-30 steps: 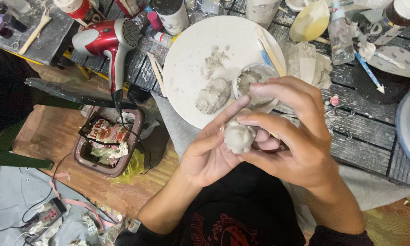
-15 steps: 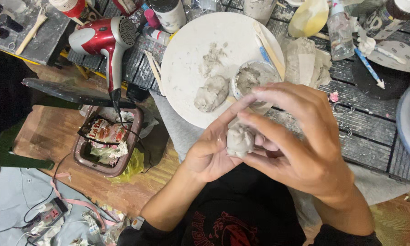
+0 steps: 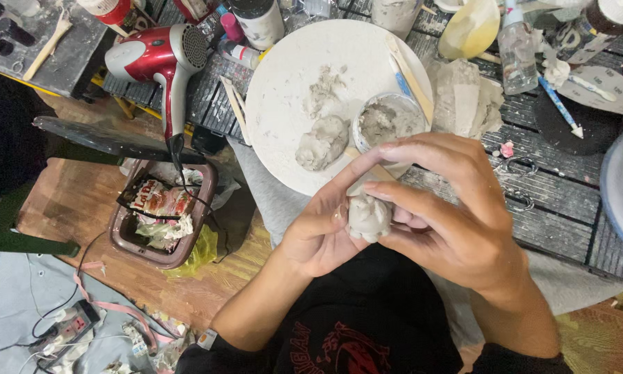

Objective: The person shapes a small lump of gray clay into a rounded form using a wooden modeling tool and their fingers. They repeatedly smooth the surface and refine the shape while holding the piece in their left hand.

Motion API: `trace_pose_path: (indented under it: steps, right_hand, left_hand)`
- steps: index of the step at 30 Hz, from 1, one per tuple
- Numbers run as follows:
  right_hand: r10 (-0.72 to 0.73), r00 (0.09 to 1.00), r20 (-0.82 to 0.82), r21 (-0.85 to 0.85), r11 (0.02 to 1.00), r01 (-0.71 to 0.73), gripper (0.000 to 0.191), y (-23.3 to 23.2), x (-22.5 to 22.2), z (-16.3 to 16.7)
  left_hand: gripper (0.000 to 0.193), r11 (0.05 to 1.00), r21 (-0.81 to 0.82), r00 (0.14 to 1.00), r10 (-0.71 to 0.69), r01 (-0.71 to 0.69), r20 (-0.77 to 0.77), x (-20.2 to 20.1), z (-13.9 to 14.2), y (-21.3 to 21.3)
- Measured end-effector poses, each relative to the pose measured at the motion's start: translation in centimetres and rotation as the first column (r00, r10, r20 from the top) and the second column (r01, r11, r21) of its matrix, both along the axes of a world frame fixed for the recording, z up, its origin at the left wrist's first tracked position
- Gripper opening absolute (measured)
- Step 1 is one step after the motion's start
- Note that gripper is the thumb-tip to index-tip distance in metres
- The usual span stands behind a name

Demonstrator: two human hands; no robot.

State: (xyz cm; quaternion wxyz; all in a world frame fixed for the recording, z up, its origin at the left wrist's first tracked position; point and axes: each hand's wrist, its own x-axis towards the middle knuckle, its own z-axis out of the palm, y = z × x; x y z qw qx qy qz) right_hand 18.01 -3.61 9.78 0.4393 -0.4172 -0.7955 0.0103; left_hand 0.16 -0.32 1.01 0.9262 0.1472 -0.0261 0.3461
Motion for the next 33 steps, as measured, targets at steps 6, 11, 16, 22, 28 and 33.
trace_pose_path:
  steps: [6,11,16,22,28,33]
  right_hand:
    - [0.05,0.995,-0.082,-0.002,0.999,-0.05,0.043,-0.1,0.0,-0.4]
    - [0.043,0.995,-0.091,0.004,0.999,-0.043,0.043,-0.3,0.2,-0.3]
    - [0.035,0.993,-0.113,0.0,0.999,-0.036,0.042,-0.6,0.3,-0.4]
    - [0.075,0.985,-0.153,0.038,0.997,-0.07,0.041,-0.7,0.5,-1.1]
    - [0.117,0.96,-0.253,0.027,0.993,-0.114,0.041,0.2,0.6,-2.3]
    - [0.064,0.976,-0.21,0.022,0.998,-0.061,0.054,0.9,1.0,-2.4]
  left_hand:
    - [0.104,0.999,-0.006,0.998,-0.04,0.04,0.041,-0.3,0.6,0.0]
    - [0.067,0.996,0.013,0.995,0.084,-0.084,-0.059,-0.3,-1.7,0.4]
    - [0.024,0.982,-0.005,0.982,0.189,-0.189,-0.024,-0.2,-5.2,0.6]
    - [0.04,0.989,-0.011,0.984,0.142,-0.144,-0.11,-0.1,-4.1,-0.1]
    - [0.055,0.953,0.3,0.986,0.075,-0.028,-0.146,-0.5,-1.0,-1.2]
    - [0.043,0.931,0.299,0.928,0.286,-0.209,-0.241,-0.1,0.1,-1.5]
